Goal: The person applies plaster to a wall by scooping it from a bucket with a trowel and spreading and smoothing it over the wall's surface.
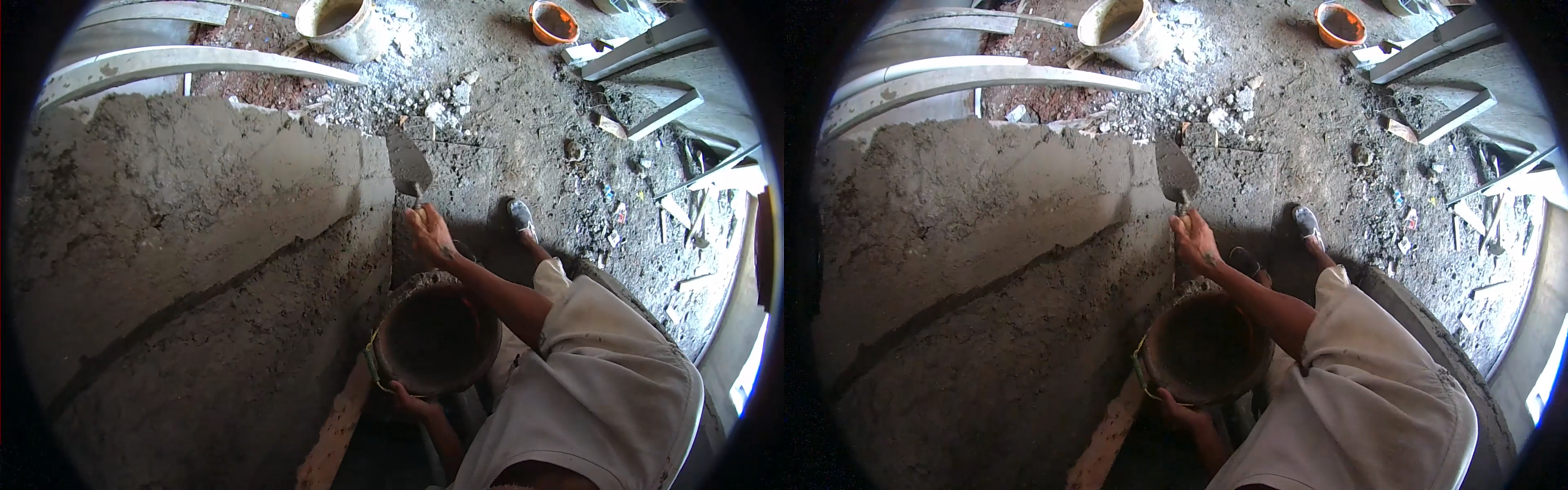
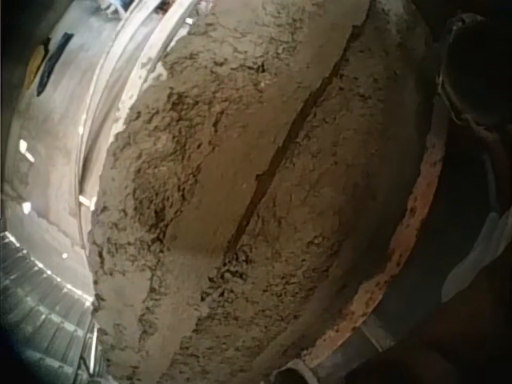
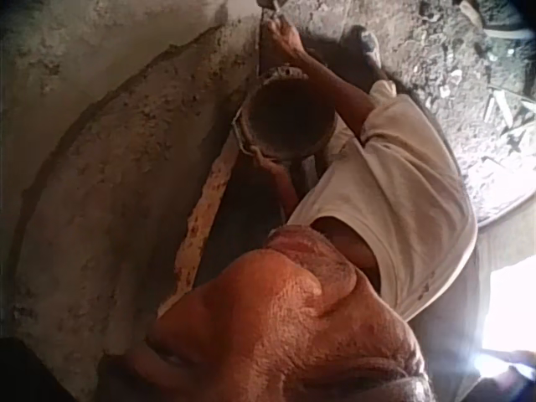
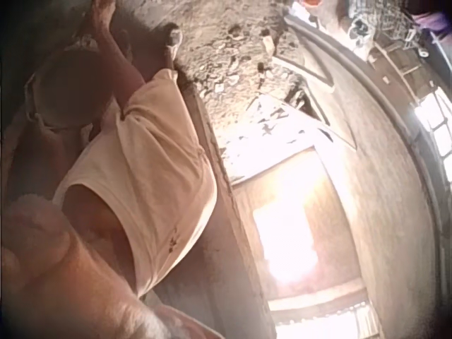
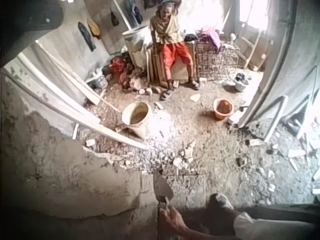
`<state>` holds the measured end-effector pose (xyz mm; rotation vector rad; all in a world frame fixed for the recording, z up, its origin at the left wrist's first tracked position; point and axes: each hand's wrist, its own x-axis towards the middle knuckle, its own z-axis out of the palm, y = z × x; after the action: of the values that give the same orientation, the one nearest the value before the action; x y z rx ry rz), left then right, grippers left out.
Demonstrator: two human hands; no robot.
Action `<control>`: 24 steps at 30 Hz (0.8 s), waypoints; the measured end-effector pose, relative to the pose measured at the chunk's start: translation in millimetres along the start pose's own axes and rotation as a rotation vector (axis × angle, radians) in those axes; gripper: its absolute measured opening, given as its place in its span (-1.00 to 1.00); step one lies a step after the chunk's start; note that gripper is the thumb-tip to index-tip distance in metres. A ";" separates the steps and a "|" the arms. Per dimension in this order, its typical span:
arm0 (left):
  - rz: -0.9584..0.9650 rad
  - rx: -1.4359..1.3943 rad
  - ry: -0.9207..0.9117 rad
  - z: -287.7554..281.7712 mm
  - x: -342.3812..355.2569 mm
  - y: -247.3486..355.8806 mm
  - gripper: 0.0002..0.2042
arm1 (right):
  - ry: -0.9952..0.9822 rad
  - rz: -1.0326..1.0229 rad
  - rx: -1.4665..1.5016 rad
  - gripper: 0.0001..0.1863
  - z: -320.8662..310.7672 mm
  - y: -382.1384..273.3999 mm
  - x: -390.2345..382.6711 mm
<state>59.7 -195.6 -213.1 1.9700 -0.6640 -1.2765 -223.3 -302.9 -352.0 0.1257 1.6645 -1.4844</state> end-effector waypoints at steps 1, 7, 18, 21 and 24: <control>-0.002 0.004 -0.005 -8.0 2.0 -10.3 -0.51 | 0.069 -0.019 0.004 -0.47 13.7 18.1 15.1; 0.124 0.139 -0.071 -11.3 3.4 -7.3 -0.53 | 0.062 0.039 0.068 -0.41 86.0 29.5 37.2; 0.015 -0.050 -0.006 -19.3 -3.5 21.6 -0.53 | 0.082 -0.126 0.172 -0.68 114.7 -57.8 -47.8; 0.047 -0.008 0.064 -28.0 -4.5 25.3 -0.51 | 0.037 -0.171 0.169 -0.67 115.4 -81.2 -78.6; 0.072 -0.033 0.084 -37.9 -9.6 26.0 -0.50 | -0.127 -0.143 0.298 -0.68 98.8 -125.4 -115.7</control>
<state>89.6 -194.8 -176.9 1.9437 -0.6618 -1.1485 -174.9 -368.8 -172.7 0.0734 1.3673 -1.8047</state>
